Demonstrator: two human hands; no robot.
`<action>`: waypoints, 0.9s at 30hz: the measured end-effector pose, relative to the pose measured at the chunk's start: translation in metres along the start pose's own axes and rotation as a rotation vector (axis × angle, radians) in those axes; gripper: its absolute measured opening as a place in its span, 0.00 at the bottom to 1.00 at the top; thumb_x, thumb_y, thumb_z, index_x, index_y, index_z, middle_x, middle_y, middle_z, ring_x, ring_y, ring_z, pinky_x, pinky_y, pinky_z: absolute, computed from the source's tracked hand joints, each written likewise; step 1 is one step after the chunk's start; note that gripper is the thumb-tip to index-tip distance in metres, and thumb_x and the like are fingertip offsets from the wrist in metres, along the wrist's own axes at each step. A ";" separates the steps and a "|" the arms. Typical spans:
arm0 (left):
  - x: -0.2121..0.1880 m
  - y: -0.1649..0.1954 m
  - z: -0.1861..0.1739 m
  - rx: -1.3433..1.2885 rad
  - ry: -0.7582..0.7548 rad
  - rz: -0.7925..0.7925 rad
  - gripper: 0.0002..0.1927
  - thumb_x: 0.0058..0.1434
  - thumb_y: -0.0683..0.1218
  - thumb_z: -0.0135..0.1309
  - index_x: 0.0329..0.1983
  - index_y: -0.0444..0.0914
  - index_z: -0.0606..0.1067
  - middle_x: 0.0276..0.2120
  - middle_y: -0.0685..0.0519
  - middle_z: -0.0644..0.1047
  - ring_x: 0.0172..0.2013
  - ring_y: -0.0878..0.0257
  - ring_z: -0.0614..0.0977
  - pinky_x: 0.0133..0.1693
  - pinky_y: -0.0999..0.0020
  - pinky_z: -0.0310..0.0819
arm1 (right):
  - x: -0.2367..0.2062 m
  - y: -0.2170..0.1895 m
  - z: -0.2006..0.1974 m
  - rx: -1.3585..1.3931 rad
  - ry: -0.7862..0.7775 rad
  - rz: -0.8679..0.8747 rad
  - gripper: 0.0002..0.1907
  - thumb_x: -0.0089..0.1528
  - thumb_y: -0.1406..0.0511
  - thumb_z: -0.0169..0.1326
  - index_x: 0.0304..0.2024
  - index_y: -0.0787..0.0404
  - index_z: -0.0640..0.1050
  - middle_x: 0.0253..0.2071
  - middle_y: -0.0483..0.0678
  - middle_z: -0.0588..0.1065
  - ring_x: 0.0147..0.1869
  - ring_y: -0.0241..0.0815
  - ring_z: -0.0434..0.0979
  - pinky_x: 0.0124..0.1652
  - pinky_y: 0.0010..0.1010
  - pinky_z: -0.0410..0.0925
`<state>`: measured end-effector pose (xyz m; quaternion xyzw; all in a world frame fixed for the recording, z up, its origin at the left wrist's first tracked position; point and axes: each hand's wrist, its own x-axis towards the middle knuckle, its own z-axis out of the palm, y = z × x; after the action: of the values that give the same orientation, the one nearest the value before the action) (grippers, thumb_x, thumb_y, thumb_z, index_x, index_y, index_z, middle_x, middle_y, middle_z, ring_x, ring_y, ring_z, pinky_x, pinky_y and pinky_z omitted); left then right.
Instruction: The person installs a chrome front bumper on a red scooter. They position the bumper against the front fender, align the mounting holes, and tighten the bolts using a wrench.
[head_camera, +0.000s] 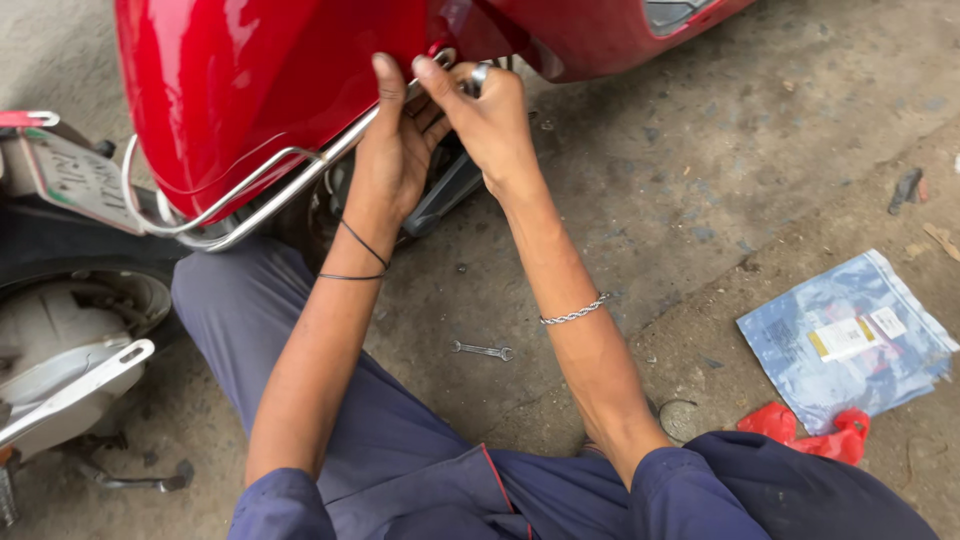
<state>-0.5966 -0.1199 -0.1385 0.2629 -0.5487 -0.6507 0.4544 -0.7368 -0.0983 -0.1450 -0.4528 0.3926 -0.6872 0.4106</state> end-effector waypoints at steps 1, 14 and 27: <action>-0.004 0.000 -0.003 -0.003 -0.002 -0.004 0.50 0.65 0.74 0.49 0.71 0.28 0.65 0.66 0.39 0.71 0.69 0.47 0.71 0.70 0.49 0.65 | -0.001 0.001 0.007 0.106 0.048 0.056 0.22 0.63 0.54 0.64 0.22 0.60 0.75 0.19 0.35 0.65 0.21 0.25 0.57 0.20 0.22 0.50; -0.012 -0.018 -0.039 -0.243 0.110 0.225 0.47 0.64 0.70 0.50 0.71 0.32 0.56 0.68 0.38 0.67 0.68 0.46 0.73 0.71 0.46 0.64 | -0.010 0.021 0.047 0.245 0.225 -0.006 0.18 0.65 0.58 0.63 0.26 0.60 0.76 0.22 0.34 0.67 0.25 0.23 0.58 0.25 0.21 0.52; -0.005 -0.024 -0.056 -0.049 -0.104 0.170 0.47 0.68 0.74 0.37 0.70 0.29 0.62 0.67 0.35 0.69 0.68 0.45 0.73 0.71 0.49 0.70 | -0.012 0.020 0.059 0.399 0.144 0.024 0.15 0.65 0.59 0.61 0.28 0.59 0.75 0.20 0.36 0.68 0.20 0.24 0.58 0.20 0.21 0.51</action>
<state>-0.5546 -0.1424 -0.1766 0.1698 -0.5757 -0.6358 0.4853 -0.6736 -0.1045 -0.1505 -0.3074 0.2826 -0.7770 0.4711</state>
